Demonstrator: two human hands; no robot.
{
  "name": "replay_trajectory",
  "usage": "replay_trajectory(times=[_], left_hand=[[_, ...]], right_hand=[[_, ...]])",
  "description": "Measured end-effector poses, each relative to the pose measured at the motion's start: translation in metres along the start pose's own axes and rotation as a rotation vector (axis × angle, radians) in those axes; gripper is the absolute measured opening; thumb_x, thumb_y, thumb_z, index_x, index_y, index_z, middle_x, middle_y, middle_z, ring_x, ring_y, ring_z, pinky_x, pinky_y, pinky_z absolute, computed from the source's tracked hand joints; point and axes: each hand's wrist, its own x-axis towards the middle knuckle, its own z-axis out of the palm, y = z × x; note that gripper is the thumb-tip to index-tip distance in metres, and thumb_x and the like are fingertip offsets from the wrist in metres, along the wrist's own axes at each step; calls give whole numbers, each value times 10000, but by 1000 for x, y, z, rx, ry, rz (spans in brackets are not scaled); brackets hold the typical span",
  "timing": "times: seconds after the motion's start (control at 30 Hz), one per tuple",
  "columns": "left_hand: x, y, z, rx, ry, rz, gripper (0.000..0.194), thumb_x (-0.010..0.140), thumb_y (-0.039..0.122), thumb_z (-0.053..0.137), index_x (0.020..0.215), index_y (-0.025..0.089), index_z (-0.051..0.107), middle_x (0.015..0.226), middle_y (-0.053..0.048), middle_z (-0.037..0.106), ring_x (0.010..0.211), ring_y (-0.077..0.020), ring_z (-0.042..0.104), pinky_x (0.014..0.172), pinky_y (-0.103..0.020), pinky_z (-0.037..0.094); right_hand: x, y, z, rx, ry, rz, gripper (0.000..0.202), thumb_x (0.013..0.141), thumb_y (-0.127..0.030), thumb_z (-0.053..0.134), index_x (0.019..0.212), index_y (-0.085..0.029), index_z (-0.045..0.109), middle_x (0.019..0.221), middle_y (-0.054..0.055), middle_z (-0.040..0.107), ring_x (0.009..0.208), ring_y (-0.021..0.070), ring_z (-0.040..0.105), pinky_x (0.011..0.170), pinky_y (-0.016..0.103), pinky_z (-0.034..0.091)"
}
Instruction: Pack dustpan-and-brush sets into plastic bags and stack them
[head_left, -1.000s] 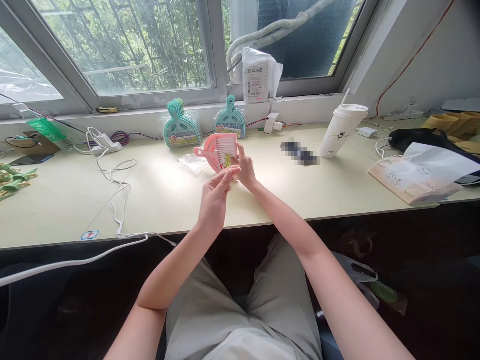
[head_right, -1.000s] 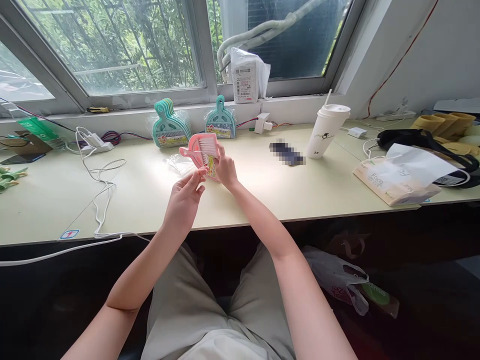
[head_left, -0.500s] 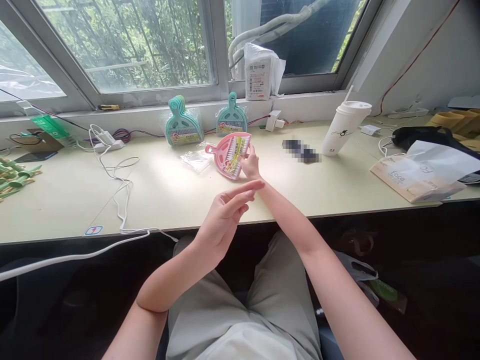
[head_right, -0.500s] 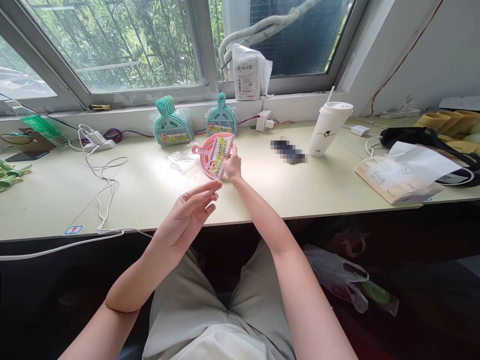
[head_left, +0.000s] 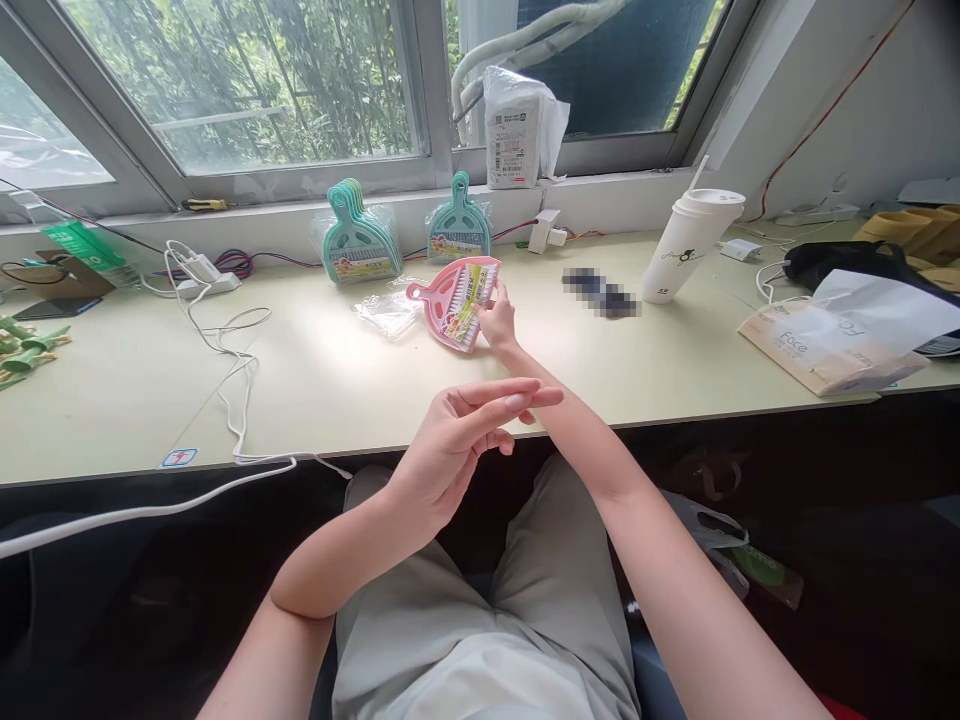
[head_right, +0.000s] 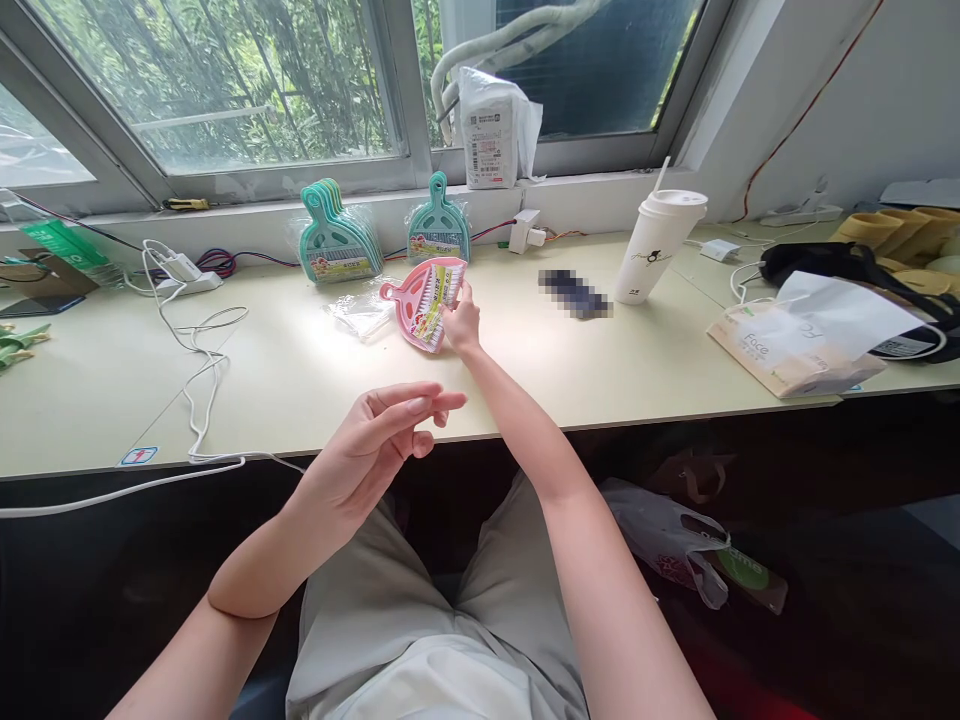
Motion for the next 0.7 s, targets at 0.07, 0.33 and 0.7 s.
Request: replay_trajectory(times=[0.07, 0.33, 0.7], left_hand=[[-2, 2, 1, 15, -8, 3, 276, 760, 380, 766, 987, 223, 786, 1069, -84, 755, 957, -192, 648, 646, -239, 482], [-8, 8, 3, 66, -44, 17, 317, 821, 430, 706, 1066, 240, 771, 1116, -88, 743, 1073, -232, 638, 679, -251, 494], [-22, 10, 4, 326, 144, 390, 125, 738, 386, 797, 807, 282, 800, 906, -72, 768, 990, -272, 640, 809, -382, 496]], right_hand=[[0, 0, 0, 8, 2, 8, 676, 830, -256, 697, 1431, -218, 391, 1119, 86, 734, 1033, 251, 712, 1009, 473, 524], [-2, -5, -2, 23, 18, 49, 664, 821, -230, 692, 1417, -198, 401, 1116, 101, 733, 1031, 248, 710, 1008, 460, 520], [3, 4, 0, -7, 14, 61, 719, 837, -293, 690, 1468, -211, 355, 1125, 105, 725, 994, 248, 722, 951, 449, 557]])
